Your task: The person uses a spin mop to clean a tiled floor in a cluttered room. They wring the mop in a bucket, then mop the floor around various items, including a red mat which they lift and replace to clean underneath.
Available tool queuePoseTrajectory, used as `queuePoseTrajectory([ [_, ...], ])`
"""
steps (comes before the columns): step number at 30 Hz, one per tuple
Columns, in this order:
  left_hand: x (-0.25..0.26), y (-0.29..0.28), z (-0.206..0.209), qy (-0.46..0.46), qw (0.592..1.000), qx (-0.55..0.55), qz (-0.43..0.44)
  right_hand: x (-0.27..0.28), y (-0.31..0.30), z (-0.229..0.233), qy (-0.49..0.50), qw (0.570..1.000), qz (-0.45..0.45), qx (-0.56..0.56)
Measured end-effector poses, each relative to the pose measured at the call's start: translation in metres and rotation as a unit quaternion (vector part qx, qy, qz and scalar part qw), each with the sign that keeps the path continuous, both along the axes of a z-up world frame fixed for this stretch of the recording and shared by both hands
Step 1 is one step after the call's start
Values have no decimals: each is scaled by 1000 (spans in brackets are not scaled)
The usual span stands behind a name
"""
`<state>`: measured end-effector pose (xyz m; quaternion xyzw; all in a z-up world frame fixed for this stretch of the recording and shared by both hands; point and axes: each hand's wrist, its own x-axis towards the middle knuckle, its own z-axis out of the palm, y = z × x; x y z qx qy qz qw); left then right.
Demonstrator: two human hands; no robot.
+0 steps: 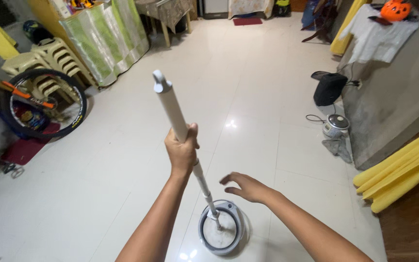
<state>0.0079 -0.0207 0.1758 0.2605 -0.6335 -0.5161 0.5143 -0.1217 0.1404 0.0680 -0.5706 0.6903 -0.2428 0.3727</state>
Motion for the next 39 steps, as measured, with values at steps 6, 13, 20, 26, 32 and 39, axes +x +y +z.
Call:
queuePoseTrajectory([
  [6, 16, 2, 24, 14, 1000, 6, 0, 48, -39, 8, -5, 1000, 1, -20],
  [13, 38, 7, 27, 25, 999, 23, 36, 79, -73, 10, -38, 999, -25, 4],
  [20, 48, 7, 28, -17, 998, -14, 61, 94, -79, -10, -51, 998, -45, 10],
  [26, 44, -38, 84, 40, 994, -87, 57, 83, -102, 63, -57, 997, -32, -39],
  [32, 50, -39, 57, 19, 998, -64, 23, 71, -113, 89, -48, 994, -21, -99],
  [39, 59, -61, -4, 37, 998, 45, 27, 67, -130, 66, -56, 979, 54, -191],
])
